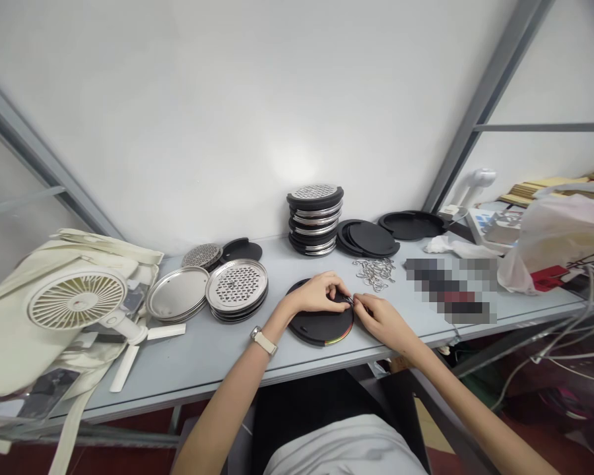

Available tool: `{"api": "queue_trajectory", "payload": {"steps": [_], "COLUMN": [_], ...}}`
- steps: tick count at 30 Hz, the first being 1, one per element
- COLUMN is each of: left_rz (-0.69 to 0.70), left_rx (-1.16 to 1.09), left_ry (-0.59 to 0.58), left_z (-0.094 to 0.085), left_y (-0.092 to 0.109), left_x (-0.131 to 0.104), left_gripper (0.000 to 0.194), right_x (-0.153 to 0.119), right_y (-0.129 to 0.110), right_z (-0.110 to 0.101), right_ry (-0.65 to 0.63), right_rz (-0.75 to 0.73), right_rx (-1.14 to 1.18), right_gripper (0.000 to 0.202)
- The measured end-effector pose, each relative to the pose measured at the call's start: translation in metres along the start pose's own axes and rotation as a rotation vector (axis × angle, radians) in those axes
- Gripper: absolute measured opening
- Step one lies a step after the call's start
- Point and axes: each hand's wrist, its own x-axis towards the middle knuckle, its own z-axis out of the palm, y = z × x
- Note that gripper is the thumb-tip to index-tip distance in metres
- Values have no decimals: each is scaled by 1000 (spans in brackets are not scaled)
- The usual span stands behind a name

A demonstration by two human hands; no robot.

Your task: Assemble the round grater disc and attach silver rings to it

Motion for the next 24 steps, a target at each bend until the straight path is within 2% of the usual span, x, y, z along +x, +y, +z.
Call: {"api": "queue_trajectory", "payload": {"steps": [24], "left_rz": [-21], "left_rx": [-92], "left_ry": [-35], "left_z": [1], "left_y": [1], "left_x": [2], "left_gripper": [22], "right_x": [-3], "right_y": [-7], "right_z": [-1], "right_ry": [44], "right_rz": [14], "right_rx": [-14], "right_gripper": [28]}}
